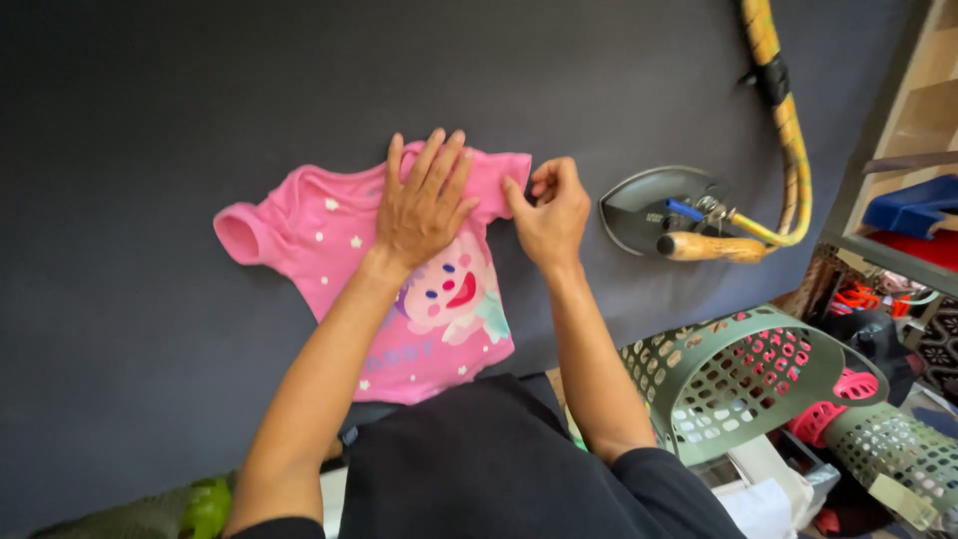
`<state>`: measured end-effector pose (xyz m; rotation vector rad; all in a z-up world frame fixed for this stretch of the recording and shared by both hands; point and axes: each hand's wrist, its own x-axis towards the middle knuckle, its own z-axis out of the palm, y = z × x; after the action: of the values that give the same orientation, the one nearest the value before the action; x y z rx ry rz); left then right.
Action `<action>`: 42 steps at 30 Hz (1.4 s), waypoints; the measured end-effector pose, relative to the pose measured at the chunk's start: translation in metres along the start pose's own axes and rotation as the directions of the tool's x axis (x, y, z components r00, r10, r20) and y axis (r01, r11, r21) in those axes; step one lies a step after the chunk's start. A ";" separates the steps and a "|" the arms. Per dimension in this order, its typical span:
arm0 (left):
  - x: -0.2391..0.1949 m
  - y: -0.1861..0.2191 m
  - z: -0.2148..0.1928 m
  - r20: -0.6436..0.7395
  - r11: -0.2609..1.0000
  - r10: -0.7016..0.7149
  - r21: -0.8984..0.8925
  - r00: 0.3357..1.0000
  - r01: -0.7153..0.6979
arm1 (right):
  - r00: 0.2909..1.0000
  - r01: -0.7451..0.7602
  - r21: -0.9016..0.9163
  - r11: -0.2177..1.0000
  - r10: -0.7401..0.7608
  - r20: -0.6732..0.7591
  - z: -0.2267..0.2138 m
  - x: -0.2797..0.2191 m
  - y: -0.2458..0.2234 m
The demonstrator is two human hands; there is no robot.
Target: The person is ironing baby onesies. They take an item from a basket, lay it flat on the ironing board, smooth it with their hands to remove wrinkles, and then press it with a steam iron.
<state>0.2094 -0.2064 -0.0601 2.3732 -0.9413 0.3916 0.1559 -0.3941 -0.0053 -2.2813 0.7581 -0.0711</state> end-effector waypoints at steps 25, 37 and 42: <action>0.012 0.014 -0.017 0.272 0.996 -0.087 0.041 0.958 0.079 | 0.954 -0.074 -0.014 0.997 0.074 0.290 -0.019 -0.029 0.009; 0.013 0.004 -0.015 0.220 0.998 -0.060 0.037 0.974 0.053 | 0.603 0.773 -0.296 0.561 -0.795 0.067 0.000 -0.005 0.004; 0.011 0.013 -0.012 0.174 0.996 -0.082 0.033 0.981 0.078 | 0.622 0.763 -0.280 0.582 -0.779 0.075 0.000 -0.016 0.012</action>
<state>0.2076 -0.2128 -0.0406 2.4920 -0.9189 0.1672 0.1367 -0.3922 -0.0099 -2.7392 -0.3071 -0.4632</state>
